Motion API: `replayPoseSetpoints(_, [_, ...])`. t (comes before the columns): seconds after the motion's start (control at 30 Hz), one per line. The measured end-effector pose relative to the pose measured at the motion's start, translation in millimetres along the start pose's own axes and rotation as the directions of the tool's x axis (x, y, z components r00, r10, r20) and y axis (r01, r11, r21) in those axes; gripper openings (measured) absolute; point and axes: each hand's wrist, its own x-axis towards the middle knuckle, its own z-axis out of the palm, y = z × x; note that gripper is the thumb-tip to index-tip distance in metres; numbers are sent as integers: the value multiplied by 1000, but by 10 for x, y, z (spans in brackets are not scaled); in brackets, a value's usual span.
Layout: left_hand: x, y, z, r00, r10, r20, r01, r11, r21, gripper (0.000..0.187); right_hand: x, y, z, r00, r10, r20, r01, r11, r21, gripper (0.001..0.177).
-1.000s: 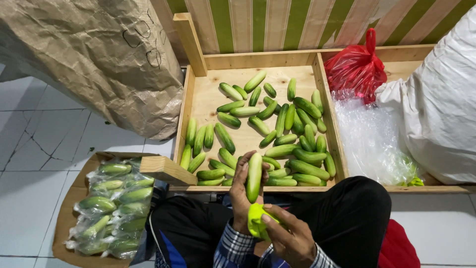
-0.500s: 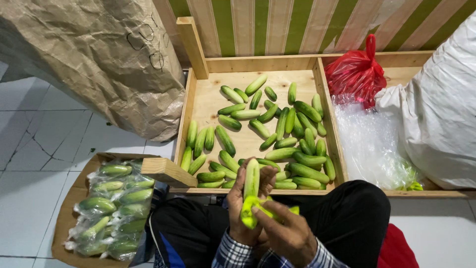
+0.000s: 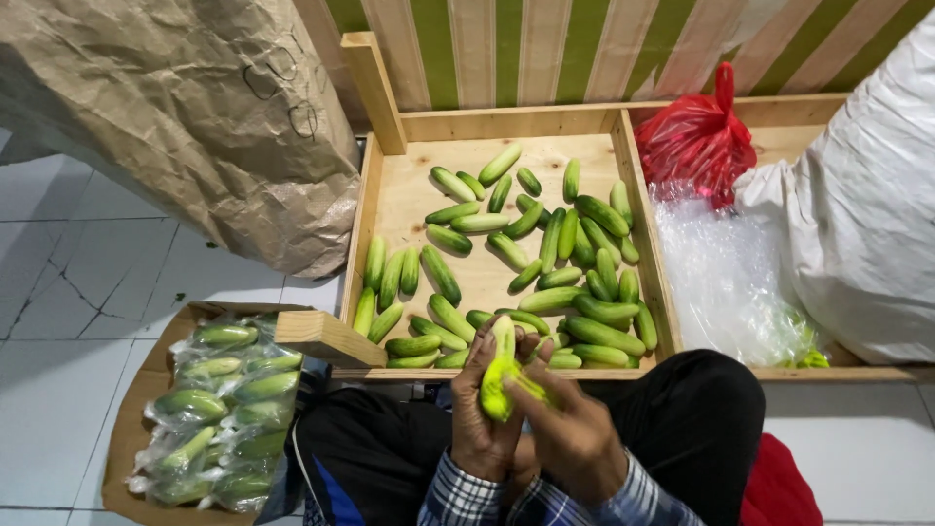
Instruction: Packaging individual cucumbers into plastic bags and placing them into a cardboard box
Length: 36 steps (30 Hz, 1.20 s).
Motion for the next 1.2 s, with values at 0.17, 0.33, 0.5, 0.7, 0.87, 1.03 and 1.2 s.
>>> replayPoseSetpoints(0.17, [39,-36,36,993,84,-81,-77,993,87,38,292,221,1,991,62,-117,-70,995,-65,28])
replayPoseSetpoints(0.33, [70,61,-62,992,119,47,-123,988,92,40,-26,-69,2,991,-70,111,57,991,120,39])
replayPoseSetpoints(0.5, [20,-47,-14,989,39,142,-36,999,-22,39,317,61,-32,996,23,-85,-27,999,-43,28])
replayPoseSetpoints(0.7, [44,26,103,992,-12,127,4,998,60,41,166,-37,-31,998,-42,46,40,998,38,33])
replayPoseSetpoints(0.87, [144,24,-99,1000,-18,11,18,999,-39,31,62,-76,-42,994,-52,91,51,998,22,33])
replayPoseSetpoints(1.03, [90,-55,19,995,86,43,-88,995,40,32,450,134,-103,991,115,-75,-120,991,-58,27])
replayPoseSetpoints(1.2, [201,48,-53,1000,-18,-24,14,989,-150,30,23,-79,-102,987,-92,128,86,995,52,32])
